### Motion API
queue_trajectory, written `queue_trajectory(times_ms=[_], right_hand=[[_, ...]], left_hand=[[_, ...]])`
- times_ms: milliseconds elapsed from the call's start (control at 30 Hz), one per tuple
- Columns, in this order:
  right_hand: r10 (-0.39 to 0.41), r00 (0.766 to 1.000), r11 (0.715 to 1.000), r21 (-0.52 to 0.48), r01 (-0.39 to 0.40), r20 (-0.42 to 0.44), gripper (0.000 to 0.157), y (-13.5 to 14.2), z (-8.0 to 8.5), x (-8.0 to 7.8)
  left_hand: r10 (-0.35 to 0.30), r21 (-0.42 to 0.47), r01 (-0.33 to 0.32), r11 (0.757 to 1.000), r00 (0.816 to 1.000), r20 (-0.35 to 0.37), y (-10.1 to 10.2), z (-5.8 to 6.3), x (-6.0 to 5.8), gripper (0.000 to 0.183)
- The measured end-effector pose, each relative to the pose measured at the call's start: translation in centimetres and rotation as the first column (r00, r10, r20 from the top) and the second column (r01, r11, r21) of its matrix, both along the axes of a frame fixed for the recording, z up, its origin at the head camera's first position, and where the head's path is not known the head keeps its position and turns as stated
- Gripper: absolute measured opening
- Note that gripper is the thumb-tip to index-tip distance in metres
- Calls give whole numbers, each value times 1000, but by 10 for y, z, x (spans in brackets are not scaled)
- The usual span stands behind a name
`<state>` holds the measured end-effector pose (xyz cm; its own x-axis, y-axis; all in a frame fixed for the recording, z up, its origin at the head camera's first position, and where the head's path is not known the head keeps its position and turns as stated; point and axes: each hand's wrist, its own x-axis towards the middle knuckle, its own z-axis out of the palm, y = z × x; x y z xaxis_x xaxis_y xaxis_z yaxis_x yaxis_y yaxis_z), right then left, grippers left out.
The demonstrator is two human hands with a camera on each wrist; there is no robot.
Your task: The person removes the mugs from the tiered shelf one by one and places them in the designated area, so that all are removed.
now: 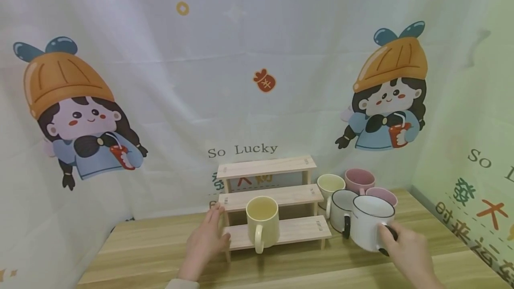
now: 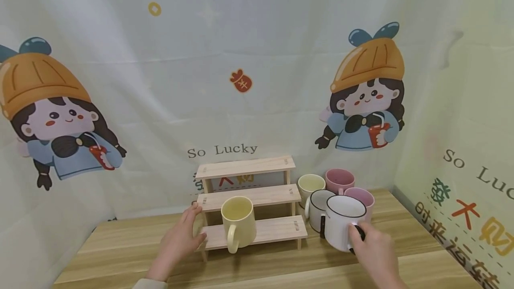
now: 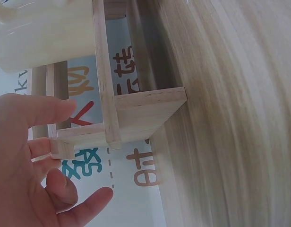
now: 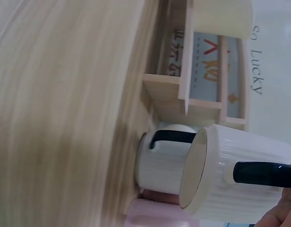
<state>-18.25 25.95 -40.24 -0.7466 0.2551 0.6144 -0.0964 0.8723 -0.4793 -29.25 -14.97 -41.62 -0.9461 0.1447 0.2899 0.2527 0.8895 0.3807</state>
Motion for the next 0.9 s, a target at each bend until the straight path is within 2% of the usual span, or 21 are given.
queue_trajectory(times_ms=[267,467,633,900], right_hand=[[-15,1000,999,29,14,11,20,8,-17,-7],[-10,995,1000,18,8,97,21,11,-28,-12],[-13,987,1000,-24,17,163,22,11,-33,-13],[-18,980,999,-40,26,196,21,8,-34,-12]], left_hand=[[9,-4,-9,1000,1000,2,0,-1,-1,76],[12,-5,-12,1000,1000,11,1,0,0,76],[9,-13,-9,1000,1000,7,1,1,1,76],[7,-8,-7,1000,1000,0,1,0,1,75]])
